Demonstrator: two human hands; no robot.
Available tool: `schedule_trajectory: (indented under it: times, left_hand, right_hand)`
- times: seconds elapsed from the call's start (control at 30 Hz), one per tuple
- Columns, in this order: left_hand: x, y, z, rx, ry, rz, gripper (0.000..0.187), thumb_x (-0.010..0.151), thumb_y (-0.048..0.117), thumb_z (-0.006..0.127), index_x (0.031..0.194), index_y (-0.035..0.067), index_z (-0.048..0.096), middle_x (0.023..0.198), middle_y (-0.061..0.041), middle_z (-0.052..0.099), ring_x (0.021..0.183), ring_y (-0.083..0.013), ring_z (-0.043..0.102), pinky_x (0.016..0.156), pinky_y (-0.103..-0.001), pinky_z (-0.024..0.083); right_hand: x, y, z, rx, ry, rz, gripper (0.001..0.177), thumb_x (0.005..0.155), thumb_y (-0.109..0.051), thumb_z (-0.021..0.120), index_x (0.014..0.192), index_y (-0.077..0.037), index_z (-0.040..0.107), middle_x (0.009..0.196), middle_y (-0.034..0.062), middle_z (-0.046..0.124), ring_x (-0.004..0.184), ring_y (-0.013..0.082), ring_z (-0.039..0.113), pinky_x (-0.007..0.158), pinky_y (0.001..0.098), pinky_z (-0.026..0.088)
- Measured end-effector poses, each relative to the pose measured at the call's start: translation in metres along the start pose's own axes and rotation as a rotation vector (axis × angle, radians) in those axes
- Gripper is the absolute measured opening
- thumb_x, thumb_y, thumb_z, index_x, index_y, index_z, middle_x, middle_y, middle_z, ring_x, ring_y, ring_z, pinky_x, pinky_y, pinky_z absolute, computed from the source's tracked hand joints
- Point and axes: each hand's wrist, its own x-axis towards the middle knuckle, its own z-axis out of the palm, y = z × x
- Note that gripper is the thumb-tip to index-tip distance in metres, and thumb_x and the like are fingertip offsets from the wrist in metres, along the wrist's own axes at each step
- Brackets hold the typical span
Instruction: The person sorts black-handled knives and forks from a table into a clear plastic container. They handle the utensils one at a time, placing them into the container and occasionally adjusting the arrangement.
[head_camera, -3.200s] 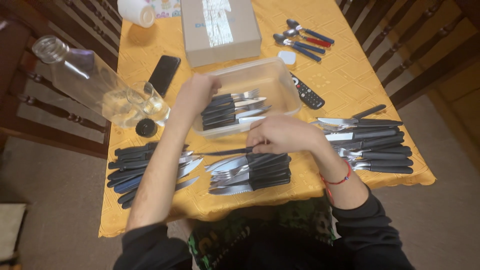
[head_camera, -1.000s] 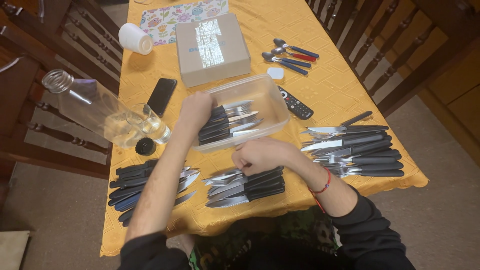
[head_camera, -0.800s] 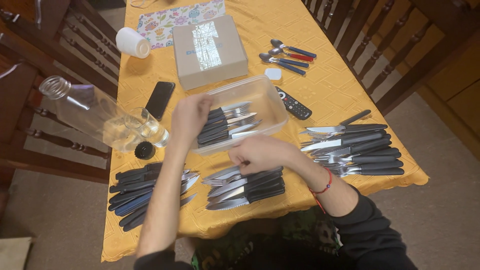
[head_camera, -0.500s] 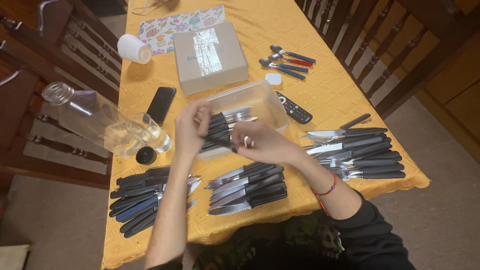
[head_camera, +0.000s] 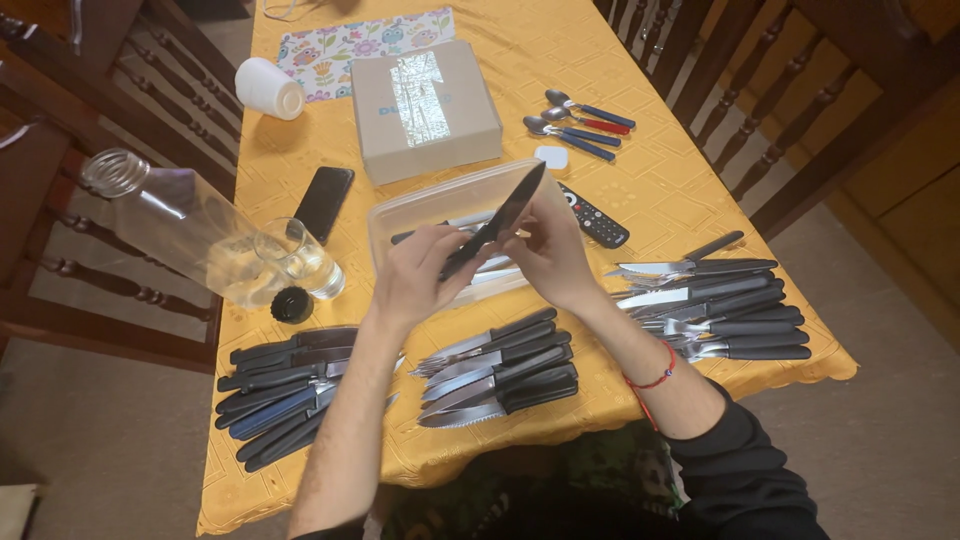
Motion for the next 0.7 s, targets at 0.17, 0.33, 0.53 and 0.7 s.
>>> schedule_trajectory:
  times: [0.17,0.33,0.53,0.7]
  left_hand:
    - [-0.005,-0.009,0.000,0.074,0.022,0.036,0.025,0.090,0.016,0.082,0.110,0.006,0.072,0.096,-0.009,0.070,0.084,-0.0270,0.071,0.073,-0.034,0.061]
    - [-0.006,-0.013,0.000,0.140,0.034,0.060,0.025,0.091,0.020,0.082,0.110,0.008,0.073,0.094,-0.006,0.069,0.083,-0.0233,0.070,0.073,-0.030,0.060]
    - [-0.008,-0.016,-0.003,0.179,0.040,0.065,0.025,0.090,0.020,0.083,0.109,0.008,0.073,0.095,-0.005,0.068,0.084,-0.0228,0.071,0.073,-0.031,0.060]
    - [-0.007,-0.015,-0.004,0.154,0.041,0.070,0.022,0.090,0.017,0.082,0.107,0.007,0.072,0.093,-0.006,0.067,0.083,-0.0246,0.070,0.071,-0.032,0.059]
  right_hand:
    - [-0.002,-0.001,-0.001,0.012,-0.021,0.021,0.018,0.088,0.014,0.056,0.088,-0.002,0.062,0.088,0.0042,0.045,0.087,0.0309,0.074,0.070,0.0420,0.068]
    - [-0.002,-0.004,0.000,-0.037,-0.041,0.036,0.019,0.084,0.014,0.058,0.086,-0.003,0.066,0.082,0.0069,0.054,0.084,0.0315,0.075,0.064,0.0379,0.068]
    - [-0.010,0.002,0.006,-0.052,-0.045,0.065,0.012,0.090,0.006,0.063,0.094,-0.003,0.069,0.085,0.0080,0.061,0.085,0.0285,0.076,0.066,0.0382,0.068]
    - [-0.009,0.002,0.006,-0.089,-0.030,0.076,0.011,0.093,0.001,0.064,0.103,-0.003,0.068,0.086,0.0063,0.061,0.087,0.0250,0.075,0.068,0.0370,0.068]
